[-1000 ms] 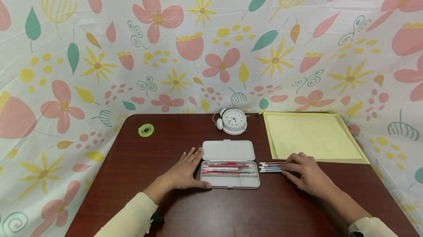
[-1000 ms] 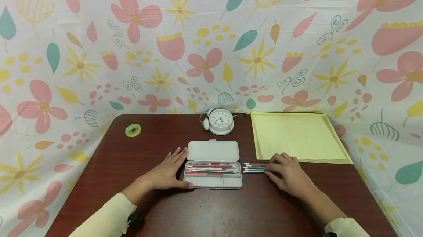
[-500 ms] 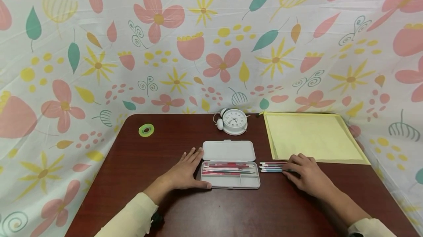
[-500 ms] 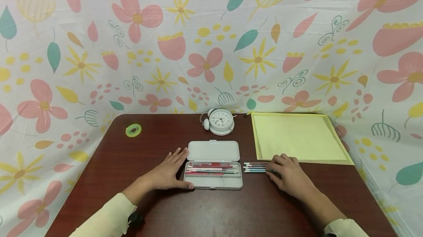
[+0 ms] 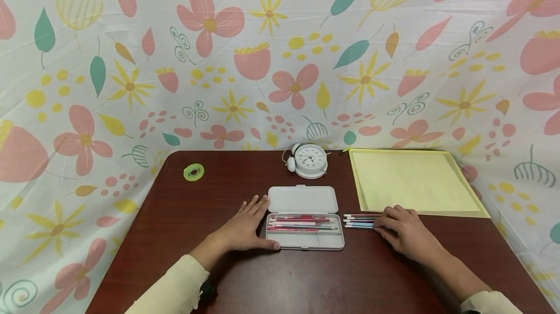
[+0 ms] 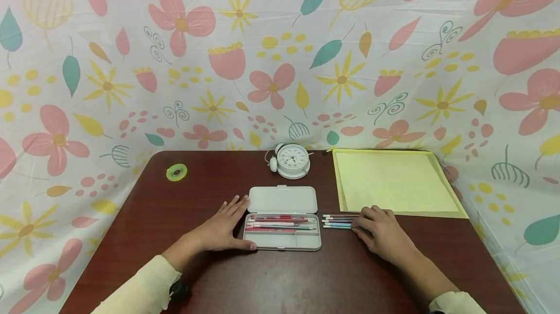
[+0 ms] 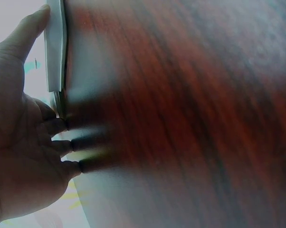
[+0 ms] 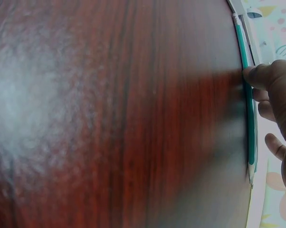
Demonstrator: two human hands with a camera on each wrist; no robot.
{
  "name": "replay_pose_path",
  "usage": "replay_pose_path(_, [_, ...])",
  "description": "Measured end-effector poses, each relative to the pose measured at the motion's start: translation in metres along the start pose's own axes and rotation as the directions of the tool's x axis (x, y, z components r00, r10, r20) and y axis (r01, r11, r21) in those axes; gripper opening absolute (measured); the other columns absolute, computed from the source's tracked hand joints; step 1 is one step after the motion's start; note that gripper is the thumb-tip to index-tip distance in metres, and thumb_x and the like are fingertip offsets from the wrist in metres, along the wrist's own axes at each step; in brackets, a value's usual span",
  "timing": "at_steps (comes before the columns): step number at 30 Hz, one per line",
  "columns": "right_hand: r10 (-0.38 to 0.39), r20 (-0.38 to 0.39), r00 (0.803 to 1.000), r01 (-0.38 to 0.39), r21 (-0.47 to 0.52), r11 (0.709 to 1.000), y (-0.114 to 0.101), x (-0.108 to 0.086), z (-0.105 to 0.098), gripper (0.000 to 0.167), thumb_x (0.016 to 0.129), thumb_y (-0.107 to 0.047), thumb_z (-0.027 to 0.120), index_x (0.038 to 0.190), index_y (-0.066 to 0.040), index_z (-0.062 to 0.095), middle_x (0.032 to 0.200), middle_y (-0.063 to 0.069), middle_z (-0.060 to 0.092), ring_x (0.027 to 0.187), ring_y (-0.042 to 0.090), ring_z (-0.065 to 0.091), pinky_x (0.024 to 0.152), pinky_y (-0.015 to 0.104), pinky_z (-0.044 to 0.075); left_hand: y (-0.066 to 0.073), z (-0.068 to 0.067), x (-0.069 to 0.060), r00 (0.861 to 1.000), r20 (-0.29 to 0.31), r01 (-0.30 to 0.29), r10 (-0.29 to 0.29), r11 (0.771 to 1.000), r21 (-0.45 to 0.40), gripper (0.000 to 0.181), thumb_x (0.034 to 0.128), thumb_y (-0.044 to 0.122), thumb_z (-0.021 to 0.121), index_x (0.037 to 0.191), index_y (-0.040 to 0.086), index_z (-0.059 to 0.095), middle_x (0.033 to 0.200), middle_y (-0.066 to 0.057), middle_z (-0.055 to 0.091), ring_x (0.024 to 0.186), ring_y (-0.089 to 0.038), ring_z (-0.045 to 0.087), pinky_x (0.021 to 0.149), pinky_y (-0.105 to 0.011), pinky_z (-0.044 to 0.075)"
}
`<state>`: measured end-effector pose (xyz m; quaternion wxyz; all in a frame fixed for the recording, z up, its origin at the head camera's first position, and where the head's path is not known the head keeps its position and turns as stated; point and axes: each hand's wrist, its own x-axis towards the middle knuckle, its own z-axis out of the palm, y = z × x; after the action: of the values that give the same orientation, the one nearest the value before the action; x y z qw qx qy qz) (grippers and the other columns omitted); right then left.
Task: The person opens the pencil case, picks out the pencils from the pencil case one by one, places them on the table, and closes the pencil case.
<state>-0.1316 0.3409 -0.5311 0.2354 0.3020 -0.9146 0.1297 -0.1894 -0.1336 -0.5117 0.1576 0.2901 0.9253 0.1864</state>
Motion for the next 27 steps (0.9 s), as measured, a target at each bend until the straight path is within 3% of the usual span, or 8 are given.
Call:
replay_pose_path(6, [-0.007, -0.007, 1.000, 0.007, 0.007, 1.000, 0.000, 0.001, 0.001, 0.034, 0.073, -0.009, 0.098, 0.095, -0.030, 0.081, 0.093, -0.018, 0.063, 0.085, 0.003, 0.051, 0.072, 0.037, 0.042, 0.001, -0.001, -0.001, 1.000, 0.002, -0.002, 0.002, 1.000, -0.004, 0.131, 0.0879, 0.081, 0.076, 0.178, 0.007, 0.016, 0.187, -0.013, 0.016, 0.175, -0.039, 0.010, 0.139, -0.064, 0.015])
replay_pose_path(11, [-0.001, -0.005, 1.000, 0.001, 0.043, 0.999, -0.004, 0.006, 0.000, 0.029, 0.080, -0.011, 0.095, 0.099, -0.029, 0.082, 0.097, -0.017, 0.065, 0.088, 0.004, 0.053, 0.073, 0.039, 0.044, 0.000, -0.001, -0.001, 1.000, 0.002, -0.003, 0.003, 1.000, -0.010, 0.131, 0.0879, 0.081, 0.076, 0.178, 0.007, 0.016, 0.187, -0.012, 0.016, 0.175, -0.039, 0.010, 0.139, -0.064, 0.015])
replay_pose_path(21, [-0.032, -0.025, 0.999, 0.035, 0.093, 0.995, -0.029, 0.040, 0.007, 0.034, 0.078, -0.009, 0.096, 0.107, -0.021, 0.085, 0.102, -0.012, 0.069, 0.091, 0.006, 0.054, 0.076, 0.039, 0.043, 0.000, -0.001, -0.001, 1.000, 0.008, -0.002, 0.002, 1.000, -0.011, 0.131, 0.0882, 0.081, 0.075, 0.178, 0.008, 0.015, 0.187, -0.012, 0.015, 0.175, -0.039, 0.009, 0.139, -0.064, 0.015])
replay_pose_path(27, [-0.059, 0.022, 0.998, 0.057, 0.102, 0.993, -0.046, 0.057, 0.015, 0.027, 0.083, -0.013, 0.095, 0.107, -0.021, 0.083, 0.101, -0.009, 0.066, 0.095, 0.008, 0.055, 0.079, 0.043, 0.046, 0.000, -0.002, 0.000, 1.000, 0.008, -0.003, 0.004, 1.000, -0.010, 0.131, 0.0883, 0.081, 0.075, 0.178, 0.008, 0.015, 0.187, -0.013, 0.015, 0.175, -0.039, 0.010, 0.139, -0.064, 0.015])
